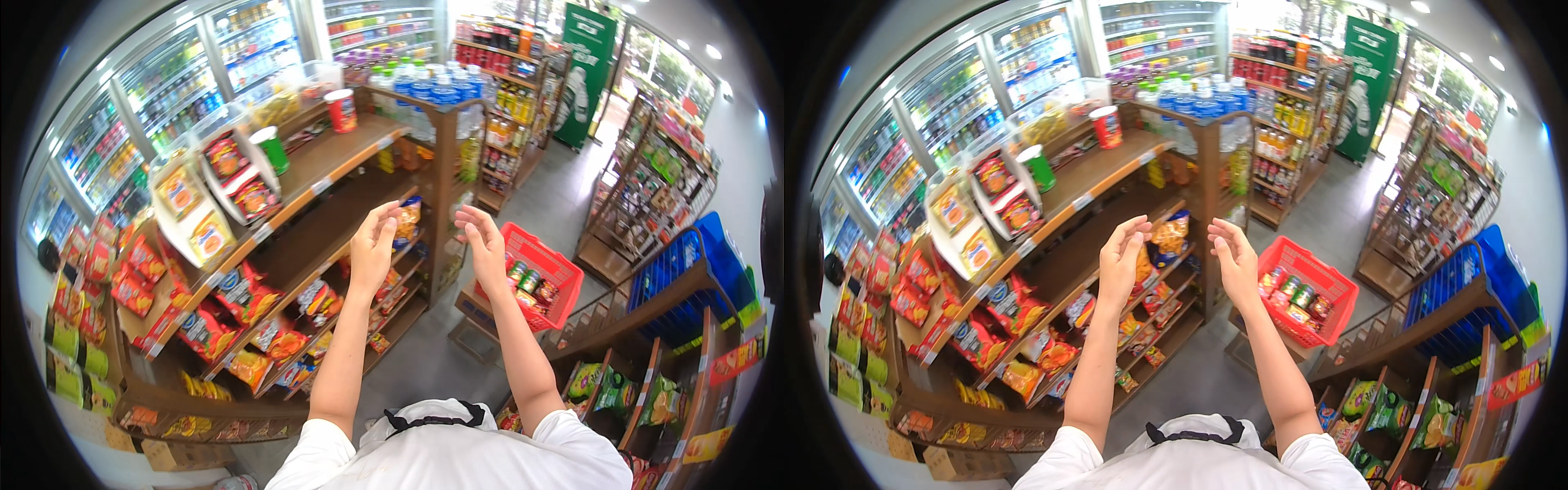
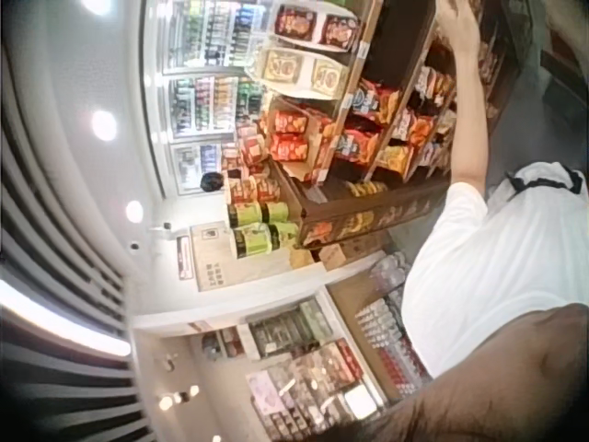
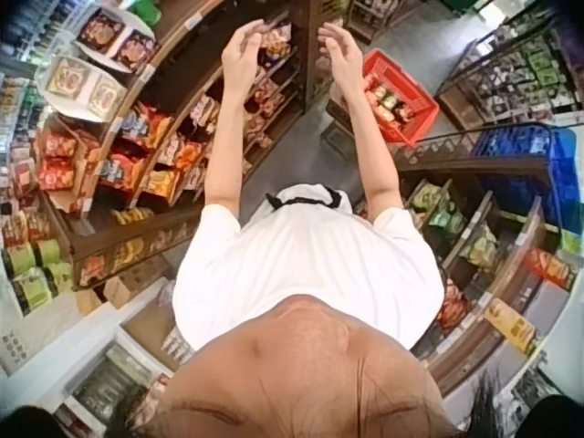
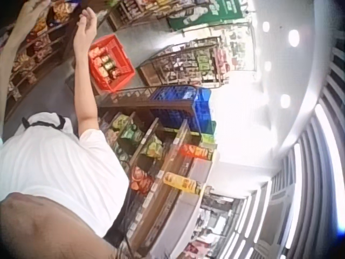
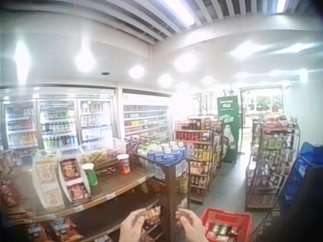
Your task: The person picks up bags of snacks from a shopping basket and places them into cardboard display boxes on a retail shelf by hand.
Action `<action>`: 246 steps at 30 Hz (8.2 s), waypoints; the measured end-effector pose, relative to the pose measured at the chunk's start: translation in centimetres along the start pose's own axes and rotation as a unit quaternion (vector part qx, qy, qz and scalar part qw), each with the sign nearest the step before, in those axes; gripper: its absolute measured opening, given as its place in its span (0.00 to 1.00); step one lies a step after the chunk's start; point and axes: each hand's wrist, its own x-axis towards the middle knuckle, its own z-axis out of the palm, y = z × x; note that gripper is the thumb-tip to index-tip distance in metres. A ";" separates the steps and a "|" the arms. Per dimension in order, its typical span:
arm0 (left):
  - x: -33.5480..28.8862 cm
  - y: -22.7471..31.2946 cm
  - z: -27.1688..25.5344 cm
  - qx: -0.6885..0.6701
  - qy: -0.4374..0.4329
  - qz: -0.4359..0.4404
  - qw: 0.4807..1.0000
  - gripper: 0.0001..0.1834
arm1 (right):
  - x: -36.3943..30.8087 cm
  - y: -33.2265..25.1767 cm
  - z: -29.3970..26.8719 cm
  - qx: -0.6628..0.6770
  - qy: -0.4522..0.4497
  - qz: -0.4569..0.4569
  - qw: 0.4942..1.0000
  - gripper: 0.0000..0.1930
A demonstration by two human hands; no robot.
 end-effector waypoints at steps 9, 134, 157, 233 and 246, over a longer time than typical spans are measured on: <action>0.1 -5.4 16.0 -0.073 -0.105 -0.070 0.989 0.15 | -3.6 1.2 -17.4 -0.063 0.127 0.029 0.990 0.17; 0.2 -28.6 31.4 -0.117 -0.289 -0.375 0.873 0.34 | -2.8 18.9 -28.9 -0.055 0.178 0.297 0.936 0.32; -13.0 -20.4 21.0 -0.036 -0.032 -0.261 0.964 0.24 | -8.7 14.3 -20.1 -0.029 0.021 0.232 0.972 0.15; -11.2 15.2 -32.9 0.322 0.406 0.038 0.854 0.19 | -2.9 -7.1 44.1 0.099 -0.393 -0.126 0.906 0.17; -8.3 16.2 -38.6 0.339 0.395 0.096 0.848 0.19 | -1.6 -7.7 51.1 0.157 -0.397 -0.117 0.897 0.19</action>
